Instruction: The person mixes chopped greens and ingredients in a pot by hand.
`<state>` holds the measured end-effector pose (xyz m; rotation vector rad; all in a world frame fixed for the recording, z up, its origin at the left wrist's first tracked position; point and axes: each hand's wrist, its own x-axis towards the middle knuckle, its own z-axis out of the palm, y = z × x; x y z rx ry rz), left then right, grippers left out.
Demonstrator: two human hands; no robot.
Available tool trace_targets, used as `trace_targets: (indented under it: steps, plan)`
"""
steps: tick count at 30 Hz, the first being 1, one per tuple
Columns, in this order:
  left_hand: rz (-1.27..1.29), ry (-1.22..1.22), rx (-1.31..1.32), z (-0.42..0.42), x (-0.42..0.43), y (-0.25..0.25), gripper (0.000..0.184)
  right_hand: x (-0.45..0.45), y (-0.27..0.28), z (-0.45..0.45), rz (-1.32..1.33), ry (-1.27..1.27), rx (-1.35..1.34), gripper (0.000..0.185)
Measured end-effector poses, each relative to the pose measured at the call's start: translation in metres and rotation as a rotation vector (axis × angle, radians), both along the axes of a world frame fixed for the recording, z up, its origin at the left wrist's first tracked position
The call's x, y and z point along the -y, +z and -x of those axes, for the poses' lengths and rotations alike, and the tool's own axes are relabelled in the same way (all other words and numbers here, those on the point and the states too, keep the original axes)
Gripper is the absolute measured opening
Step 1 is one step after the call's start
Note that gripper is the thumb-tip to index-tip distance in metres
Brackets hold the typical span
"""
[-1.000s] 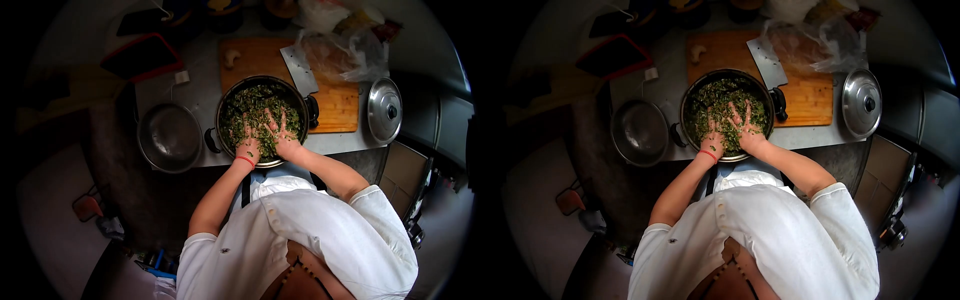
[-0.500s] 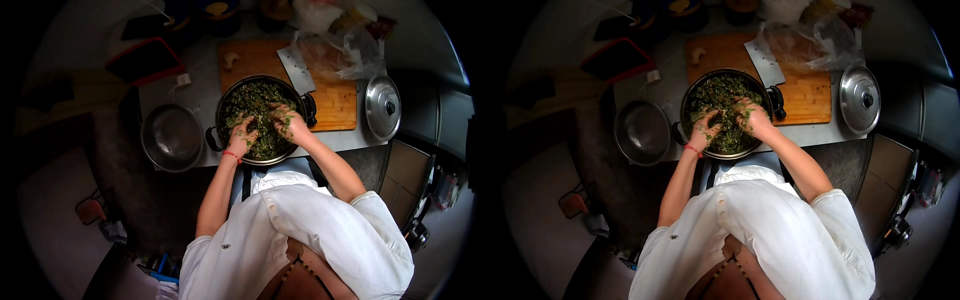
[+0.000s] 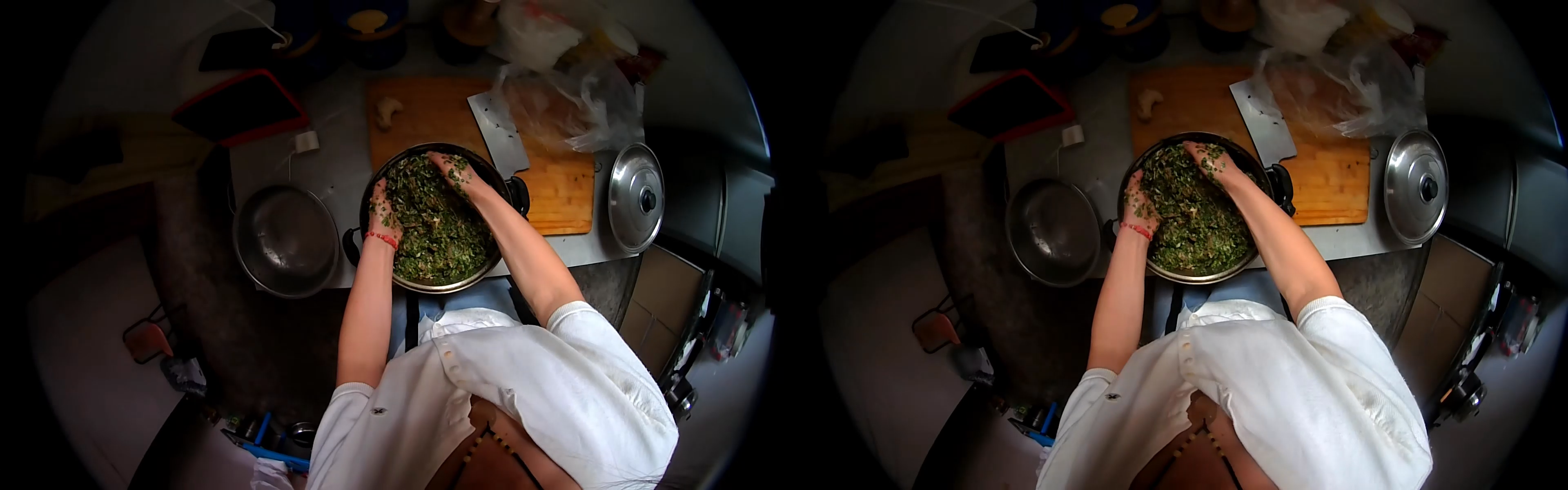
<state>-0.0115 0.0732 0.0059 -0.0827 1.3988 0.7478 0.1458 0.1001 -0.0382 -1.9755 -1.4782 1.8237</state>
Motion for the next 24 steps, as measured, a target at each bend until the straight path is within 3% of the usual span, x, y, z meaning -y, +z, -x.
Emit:
trace_targets:
  steps: [2,3,4,6,7,8,9,10,12,13,14,15,16,18,20,21,24]
  plan:
    - [-0.016,0.058,-0.003,-0.002,-0.004,-0.024,0.04,-0.007,-0.02,0.001,-0.057,0.1,-0.074,0.036]
    - [-0.038,-0.024,-0.035,-0.005,-0.003,-0.01,0.042,-0.009,-0.036,-0.001,-0.082,0.102,-0.142,0.036]
    - [-0.061,-0.104,-0.069,-0.008,-0.001,0.004,0.043,-0.002,-0.088,-0.006,-0.099,0.01,-0.273,0.035]
    - [-0.131,-0.144,0.11,0.014,0.012,-0.051,0.04,0.007,-0.082,-0.008,-0.227,-0.056,-0.369,0.028]
    - [-0.146,-0.168,0.084,0.017,0.022,-0.059,0.031,0.016,-0.011,-0.008,-0.333,-0.03,-0.329,0.025]
    - [-0.335,-0.383,0.041,0.02,0.033,-0.05,0.033,0.029,0.043,-0.006,-0.437,-0.006,-0.287,0.029]
    - [-0.525,-0.597,0.0,0.023,0.045,-0.036,0.035,0.042,0.063,-0.009,-0.67,0.04,-0.286,0.03]
    - [-0.716,-0.81,-0.042,0.026,0.055,-0.022,0.037,0.061,0.062,-0.013,-0.862,0.176,-0.111,0.037]
    - [-1.139,-1.123,-0.542,0.019,0.07,0.008,0.041,0.096,0.085,-0.014,-0.76,0.269,0.008,0.04]
    - [-1.116,-1.141,-0.628,0.009,0.074,0.024,0.04,0.114,0.082,-0.011,-0.697,0.281,0.06,0.04]
    - [-1.141,-1.322,-0.682,0.007,0.079,0.022,0.035,0.132,0.069,-0.008,-0.635,0.292,0.11,0.04]
    - [-1.054,-1.406,-0.701,0.012,0.099,-0.009,0.033,0.157,0.034,-0.021,-0.917,0.766,0.311,0.036]
    - [-0.963,-1.489,-0.717,0.018,0.121,-0.037,0.03,0.16,0.038,-0.017,-0.754,0.877,0.382,0.034]
    - [-0.844,-1.647,-0.769,0.009,0.116,-0.02,0.027,0.159,0.044,-0.007,-0.408,1.076,0.511,0.03]
    - [-0.594,-1.866,-0.808,0.001,0.109,-0.025,0.029,0.153,0.028,-0.004,-0.287,1.04,0.437,0.026]
    - [-0.612,-2.022,-0.809,-0.002,0.1,-0.022,0.034,0.149,0.023,-0.003,-0.226,1.021,0.397,0.024]
    - [-0.545,-2.177,-0.82,-0.011,0.078,-0.007,0.03,0.136,0.018,-0.005,-0.315,1.044,0.343,0.024]
